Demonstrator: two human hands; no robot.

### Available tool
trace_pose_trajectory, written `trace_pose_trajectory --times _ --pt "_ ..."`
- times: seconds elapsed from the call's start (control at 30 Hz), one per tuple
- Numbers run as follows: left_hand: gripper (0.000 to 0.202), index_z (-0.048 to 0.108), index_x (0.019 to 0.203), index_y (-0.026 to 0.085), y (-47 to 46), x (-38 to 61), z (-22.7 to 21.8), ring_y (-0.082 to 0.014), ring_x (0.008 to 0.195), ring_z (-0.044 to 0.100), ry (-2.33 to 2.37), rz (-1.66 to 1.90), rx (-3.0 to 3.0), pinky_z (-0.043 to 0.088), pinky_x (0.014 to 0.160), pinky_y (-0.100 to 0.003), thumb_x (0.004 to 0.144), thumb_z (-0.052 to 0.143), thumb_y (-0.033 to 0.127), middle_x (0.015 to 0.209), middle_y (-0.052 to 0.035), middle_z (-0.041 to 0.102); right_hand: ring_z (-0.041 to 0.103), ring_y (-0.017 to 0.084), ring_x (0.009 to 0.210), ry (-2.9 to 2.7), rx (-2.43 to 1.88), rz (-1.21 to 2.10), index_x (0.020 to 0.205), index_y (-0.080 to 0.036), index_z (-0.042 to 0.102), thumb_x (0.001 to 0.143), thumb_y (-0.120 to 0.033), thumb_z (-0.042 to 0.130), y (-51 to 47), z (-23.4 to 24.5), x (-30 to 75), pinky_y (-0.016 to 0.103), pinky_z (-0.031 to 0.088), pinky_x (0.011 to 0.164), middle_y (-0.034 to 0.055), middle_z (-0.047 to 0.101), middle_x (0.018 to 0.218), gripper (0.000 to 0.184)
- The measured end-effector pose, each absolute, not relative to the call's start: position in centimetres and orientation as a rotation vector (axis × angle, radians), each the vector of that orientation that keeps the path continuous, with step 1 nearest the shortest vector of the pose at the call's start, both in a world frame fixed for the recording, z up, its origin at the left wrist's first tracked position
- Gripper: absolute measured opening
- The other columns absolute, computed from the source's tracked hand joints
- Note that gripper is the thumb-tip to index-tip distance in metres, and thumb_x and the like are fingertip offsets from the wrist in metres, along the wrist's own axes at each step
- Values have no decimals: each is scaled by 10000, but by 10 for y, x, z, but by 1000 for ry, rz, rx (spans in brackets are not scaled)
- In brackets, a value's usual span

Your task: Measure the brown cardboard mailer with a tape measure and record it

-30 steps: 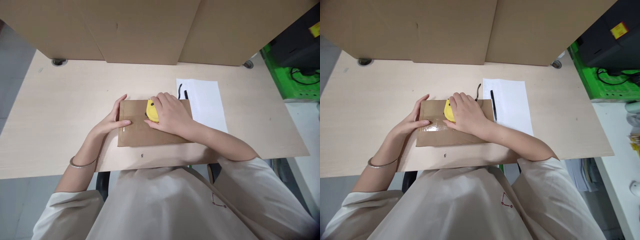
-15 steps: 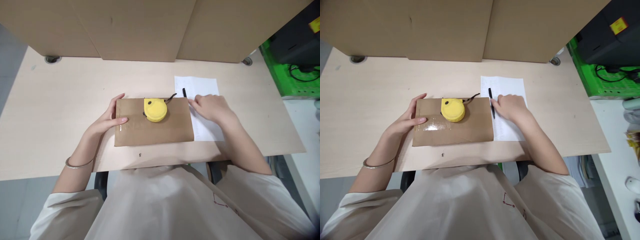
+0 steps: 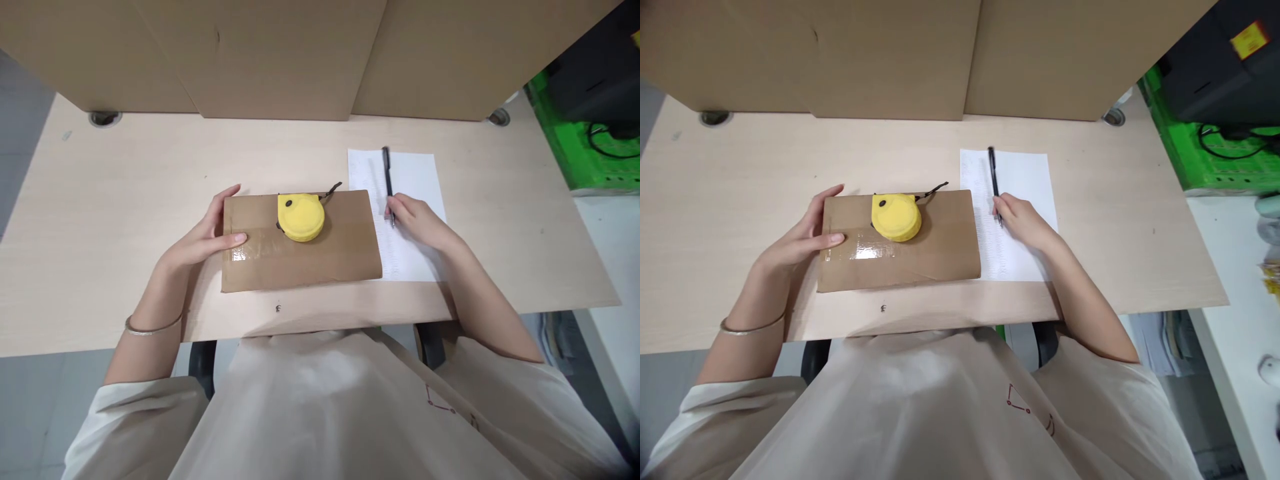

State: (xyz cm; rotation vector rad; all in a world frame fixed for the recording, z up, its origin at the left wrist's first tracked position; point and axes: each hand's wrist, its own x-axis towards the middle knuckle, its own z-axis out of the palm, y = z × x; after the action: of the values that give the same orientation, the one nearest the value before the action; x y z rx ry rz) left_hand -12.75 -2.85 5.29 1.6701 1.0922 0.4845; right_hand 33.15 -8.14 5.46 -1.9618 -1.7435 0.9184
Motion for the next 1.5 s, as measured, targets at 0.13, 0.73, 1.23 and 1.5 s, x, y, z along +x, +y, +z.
trace_pose_trajectory --times 0.13,0.73,1.23,1.5 --pt "1196 260 1790 299 -31 -129 50 -489 1552 559 1128 524 1703 532 1257 -714 848 861 726 1703 -207 510 481 129 482 -1198 -1568 1103 901 -254 551 979 -681 742 -90 42 325 271 441 499 -39 543 622 475" --pt "1547 152 1844 339 -66 -155 65 -471 1404 663 1043 360 1903 624 1153 -649 630 1000 789 1524 -123 682 838 264 1016 -1225 -1710 976 1214 -261 475 1156 -649 505 -83 80 271 309 632 701 104 748 1082 394" --pt "1300 528 1703 216 -154 -44 74 -314 902 681 1783 311 2230 489 584 -354 691 794 988 1124 -134 661 807 225 947 -1493 -1346 1040 1059 -267 445 1150 -696 571 86 54 209 293 573 752 22 680 900 456" --pt "1218 559 1681 192 -169 -47 71 -460 1209 706 1675 586 2658 613 960 -600 809 608 1040 1266 -222 721 454 102 583 -1463 -1340 881 977 -283 468 1091 -605 698 5 73 282 292 429 593 -26 558 834 412"
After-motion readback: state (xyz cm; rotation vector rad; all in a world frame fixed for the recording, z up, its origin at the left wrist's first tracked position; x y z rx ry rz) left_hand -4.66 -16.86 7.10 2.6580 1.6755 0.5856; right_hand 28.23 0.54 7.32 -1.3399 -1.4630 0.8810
